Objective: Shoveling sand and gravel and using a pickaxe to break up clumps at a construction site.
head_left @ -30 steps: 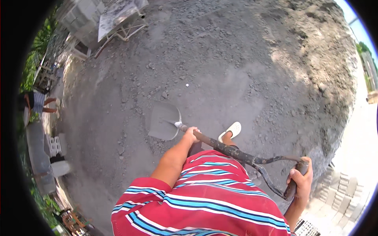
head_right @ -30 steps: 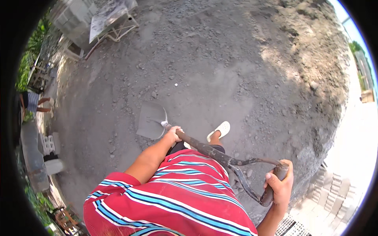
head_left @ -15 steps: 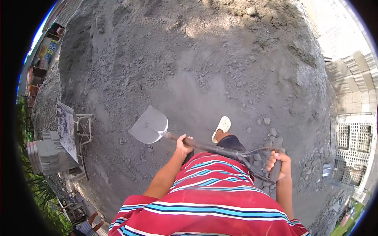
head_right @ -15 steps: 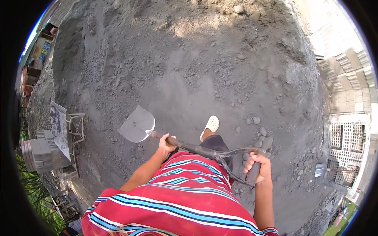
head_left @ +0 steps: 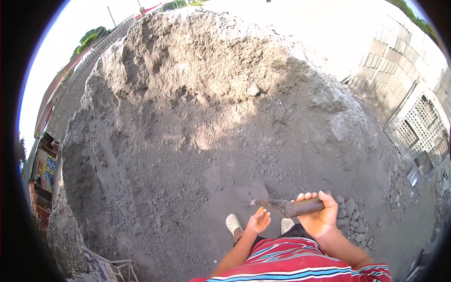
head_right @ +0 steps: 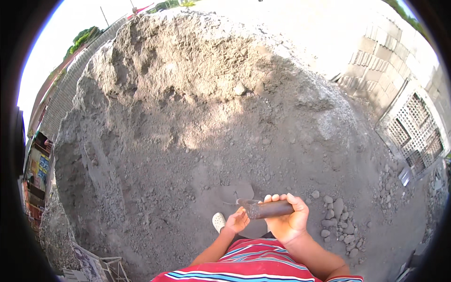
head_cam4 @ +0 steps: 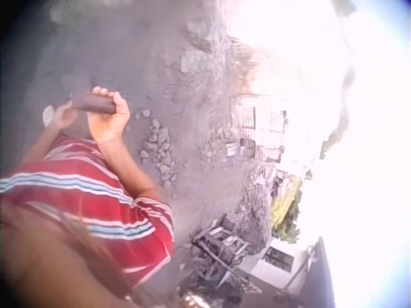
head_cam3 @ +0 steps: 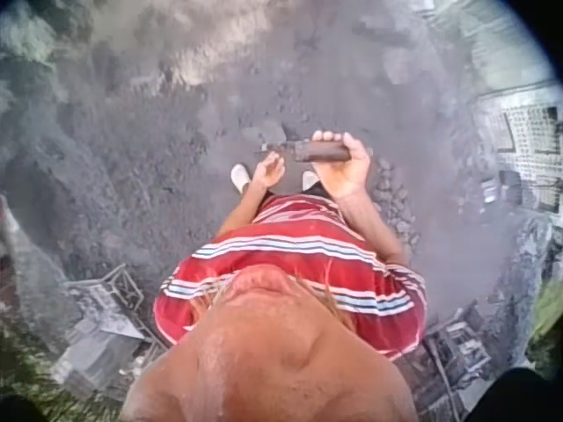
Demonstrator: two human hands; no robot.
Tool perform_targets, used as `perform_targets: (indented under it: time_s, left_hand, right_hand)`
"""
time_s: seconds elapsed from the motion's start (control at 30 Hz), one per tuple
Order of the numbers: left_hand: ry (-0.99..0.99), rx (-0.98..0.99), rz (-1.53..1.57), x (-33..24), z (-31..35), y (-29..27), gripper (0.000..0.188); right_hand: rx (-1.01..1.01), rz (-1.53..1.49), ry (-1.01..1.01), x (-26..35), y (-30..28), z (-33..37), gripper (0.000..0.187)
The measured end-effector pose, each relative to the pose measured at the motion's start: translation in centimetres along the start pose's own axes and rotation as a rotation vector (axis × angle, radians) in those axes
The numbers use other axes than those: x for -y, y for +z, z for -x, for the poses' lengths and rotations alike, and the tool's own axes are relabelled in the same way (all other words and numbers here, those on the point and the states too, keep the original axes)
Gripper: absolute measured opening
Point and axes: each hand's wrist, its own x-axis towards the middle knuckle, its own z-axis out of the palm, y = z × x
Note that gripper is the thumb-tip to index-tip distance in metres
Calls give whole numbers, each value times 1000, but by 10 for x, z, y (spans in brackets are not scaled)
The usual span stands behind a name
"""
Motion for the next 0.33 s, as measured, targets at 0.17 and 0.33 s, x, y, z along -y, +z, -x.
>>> perform_targets:
  time_s: [0.17,0.33]
  left_hand:
    - [-120,-298,-642,-132,7,-66,18]
    - [121,-899,-873,-301,72,-174,31]
  right_hand:
    - [151,64,2,-99,20,-44,15]
    - [295,64,-123,-156,74,-105,12]
